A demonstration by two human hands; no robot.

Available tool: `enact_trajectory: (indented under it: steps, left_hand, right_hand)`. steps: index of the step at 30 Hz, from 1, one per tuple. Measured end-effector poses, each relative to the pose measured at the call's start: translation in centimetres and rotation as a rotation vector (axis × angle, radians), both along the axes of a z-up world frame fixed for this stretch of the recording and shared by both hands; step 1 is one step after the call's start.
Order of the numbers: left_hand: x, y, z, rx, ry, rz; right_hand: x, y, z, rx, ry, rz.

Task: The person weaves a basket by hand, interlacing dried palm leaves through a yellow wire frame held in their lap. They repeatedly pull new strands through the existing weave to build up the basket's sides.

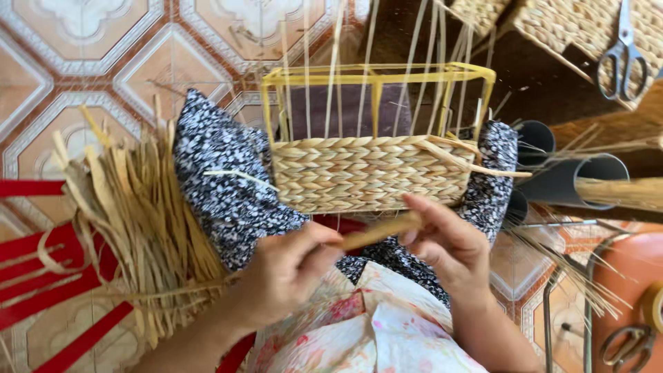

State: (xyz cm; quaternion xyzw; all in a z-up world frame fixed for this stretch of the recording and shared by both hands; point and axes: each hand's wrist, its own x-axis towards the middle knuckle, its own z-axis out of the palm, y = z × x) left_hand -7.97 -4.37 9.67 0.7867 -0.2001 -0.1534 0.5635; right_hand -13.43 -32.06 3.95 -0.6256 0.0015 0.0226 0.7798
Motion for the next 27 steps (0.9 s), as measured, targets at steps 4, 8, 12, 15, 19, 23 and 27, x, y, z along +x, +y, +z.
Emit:
enact_trajectory:
  steps: [4, 8, 12, 15, 19, 23, 27]
  left_hand:
    - [1.9, -5.9, -1.4, -0.115, -0.279, -0.155]
    - [5.4, -8.9, -5.2, -0.022, -0.315, -0.105]
    - [10.0, -12.5, -9.0, 0.131, -0.388, -0.037]
    - [11.6, -15.7, -10.5, 0.33, -0.373, -0.042]
    - [12.3, -19.1, -11.2, 0.499, -0.275, 0.014]
    - [12.0, -19.2, -12.1, 0.408, -0.43, 0.116]
    - [11.6, -18.8, -13.5, 0.157, -0.639, 0.168]
  right_hand:
    - [1.0, -1.1, 1.2, -0.06, -0.207, -0.071]
    - [2.1, -7.8, 4.7, -0.187, -0.387, -0.329]
    - [-0.8, -13.1, 7.1, -0.548, -0.366, -0.502]
    - [-2.6, -15.2, 7.6, -0.781, -0.309, -0.54]
    - [-1.0, -15.2, 7.6, -0.978, -0.344, -0.499]
    - [5.3, -12.2, 4.1, -0.916, -0.292, -0.223]
    - [10.9, -9.9, -1.0, -0.935, -0.092, -0.094]
